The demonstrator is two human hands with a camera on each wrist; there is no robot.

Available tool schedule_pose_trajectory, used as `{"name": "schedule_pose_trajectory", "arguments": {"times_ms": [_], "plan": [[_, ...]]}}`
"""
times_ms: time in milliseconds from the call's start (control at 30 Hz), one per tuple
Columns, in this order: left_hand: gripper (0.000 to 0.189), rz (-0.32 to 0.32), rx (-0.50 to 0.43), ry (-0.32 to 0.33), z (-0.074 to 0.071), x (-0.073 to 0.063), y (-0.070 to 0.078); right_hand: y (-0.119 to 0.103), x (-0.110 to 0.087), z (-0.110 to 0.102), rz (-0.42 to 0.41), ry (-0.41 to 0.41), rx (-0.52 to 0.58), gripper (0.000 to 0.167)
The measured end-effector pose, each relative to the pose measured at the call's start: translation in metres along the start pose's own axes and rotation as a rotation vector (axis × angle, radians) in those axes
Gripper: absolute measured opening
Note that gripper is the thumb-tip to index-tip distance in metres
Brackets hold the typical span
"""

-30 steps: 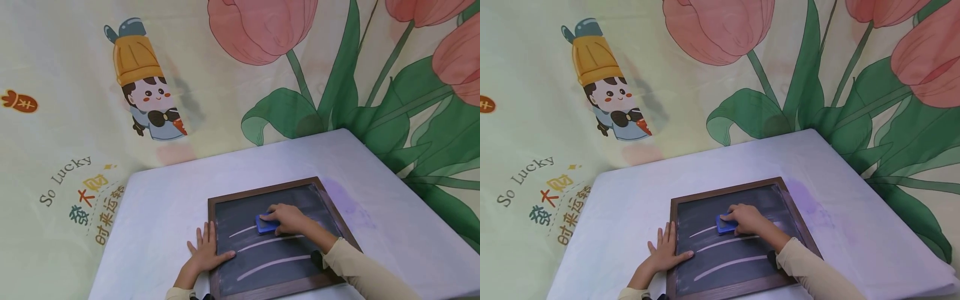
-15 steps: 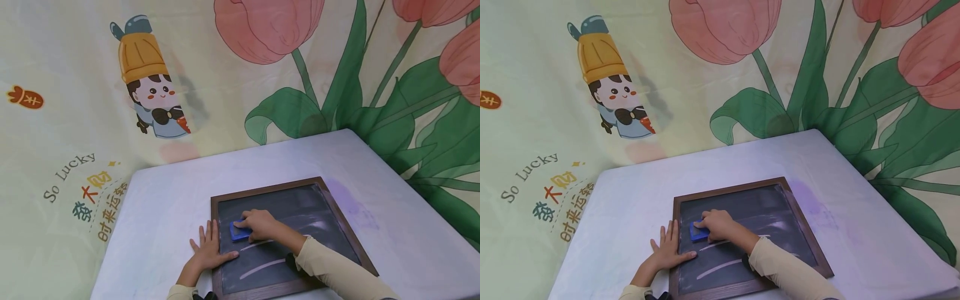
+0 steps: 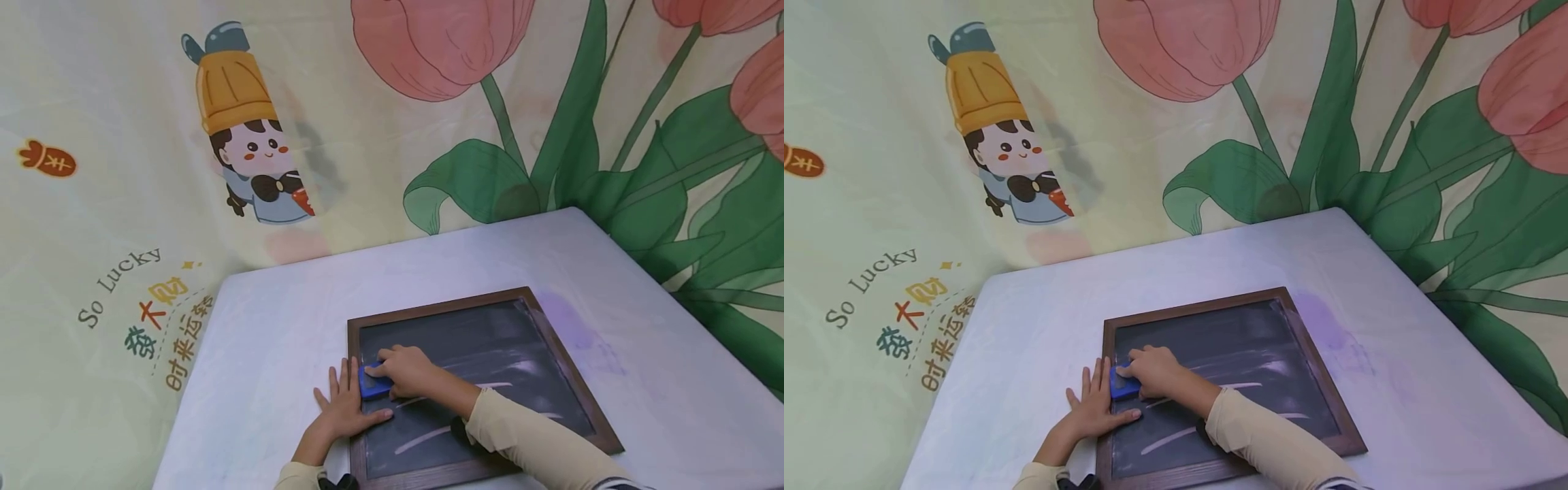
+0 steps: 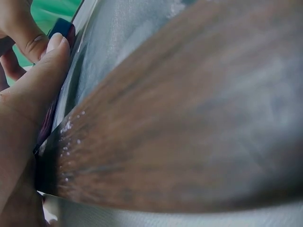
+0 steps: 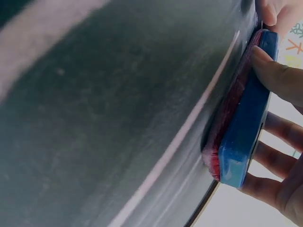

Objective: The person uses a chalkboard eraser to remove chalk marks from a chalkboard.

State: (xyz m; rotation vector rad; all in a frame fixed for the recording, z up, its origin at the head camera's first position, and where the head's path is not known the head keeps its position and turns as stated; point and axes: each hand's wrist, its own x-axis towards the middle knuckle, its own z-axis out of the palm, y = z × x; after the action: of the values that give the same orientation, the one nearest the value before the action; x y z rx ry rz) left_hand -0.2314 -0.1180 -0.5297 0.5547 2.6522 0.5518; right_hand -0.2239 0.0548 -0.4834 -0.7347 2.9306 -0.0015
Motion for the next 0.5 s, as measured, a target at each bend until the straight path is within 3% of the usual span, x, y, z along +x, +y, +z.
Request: {"name": "schedule_pose_trajectory", "arguments": {"times_ms": [300, 500], "plan": [[0.12, -0.012, 0.031, 0.002, -0.004, 0.002, -0.001, 0.006, -0.007, 0.007, 0.024, 0.055, 0.045, 0.061], [0.118, -0.03, 0.011, -0.013, -0.001, 0.0, 0.001, 0.029, -0.031, 0.013, 0.053, 0.044, 0.105, 0.059]]}}
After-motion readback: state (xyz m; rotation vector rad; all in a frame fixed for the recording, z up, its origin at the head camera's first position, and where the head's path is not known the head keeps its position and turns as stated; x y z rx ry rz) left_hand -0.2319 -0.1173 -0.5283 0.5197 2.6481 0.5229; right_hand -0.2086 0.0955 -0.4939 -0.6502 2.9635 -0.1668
